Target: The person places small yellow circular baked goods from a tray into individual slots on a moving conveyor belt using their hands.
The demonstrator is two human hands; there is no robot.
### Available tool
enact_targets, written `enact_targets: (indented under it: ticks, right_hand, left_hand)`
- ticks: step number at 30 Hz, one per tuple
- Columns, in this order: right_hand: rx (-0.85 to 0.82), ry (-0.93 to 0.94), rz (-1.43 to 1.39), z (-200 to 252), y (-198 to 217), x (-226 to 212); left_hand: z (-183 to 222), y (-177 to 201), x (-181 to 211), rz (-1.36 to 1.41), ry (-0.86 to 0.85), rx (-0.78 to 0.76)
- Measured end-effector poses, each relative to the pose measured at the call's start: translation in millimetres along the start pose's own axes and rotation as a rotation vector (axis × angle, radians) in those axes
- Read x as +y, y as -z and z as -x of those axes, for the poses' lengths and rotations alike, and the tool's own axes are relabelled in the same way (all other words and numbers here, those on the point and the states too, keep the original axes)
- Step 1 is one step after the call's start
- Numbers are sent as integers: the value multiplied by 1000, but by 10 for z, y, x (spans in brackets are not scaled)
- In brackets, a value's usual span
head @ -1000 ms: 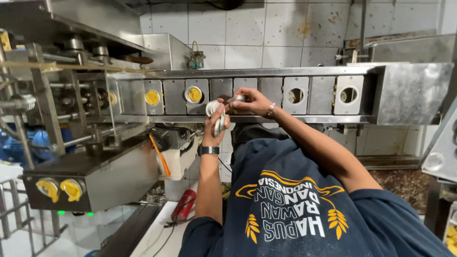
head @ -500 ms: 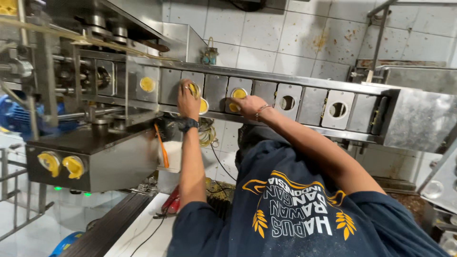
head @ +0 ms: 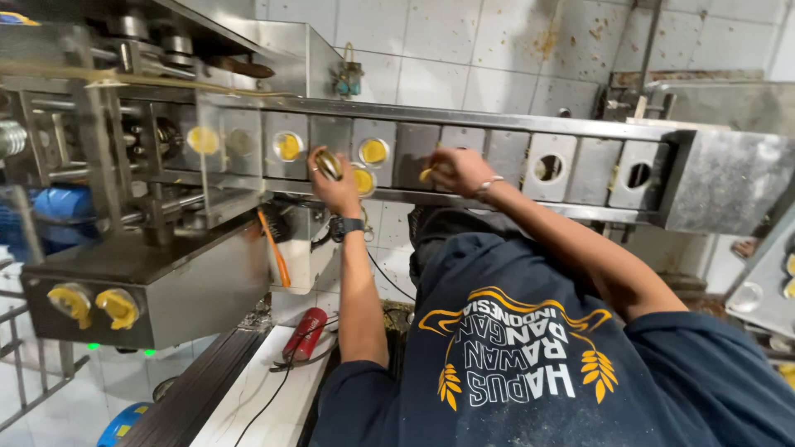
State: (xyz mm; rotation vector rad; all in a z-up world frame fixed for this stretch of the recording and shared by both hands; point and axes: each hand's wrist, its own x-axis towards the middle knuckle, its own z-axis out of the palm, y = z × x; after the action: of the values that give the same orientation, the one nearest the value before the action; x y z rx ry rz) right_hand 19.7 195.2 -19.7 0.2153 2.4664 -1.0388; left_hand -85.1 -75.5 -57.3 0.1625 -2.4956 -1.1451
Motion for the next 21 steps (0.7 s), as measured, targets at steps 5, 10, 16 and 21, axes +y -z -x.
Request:
enact_targets:
  ticks: [5, 10, 16, 21]
  right_hand:
    - [188, -136, -197, 736, 393, 652]
    - [430, -265, -262, 1075, 155, 1293]
    - [609, -39, -206, 1214, 241, 937]
    - [552, -25, -228, 1033, 70, 967]
  left_hand:
    - [456, -554, 677, 235, -32, -102]
    - [667, -846, 749, 133, -187, -389]
    - [549, -509, 691, 96, -470, -571]
    - [485, -218, 495, -150, -691, -800]
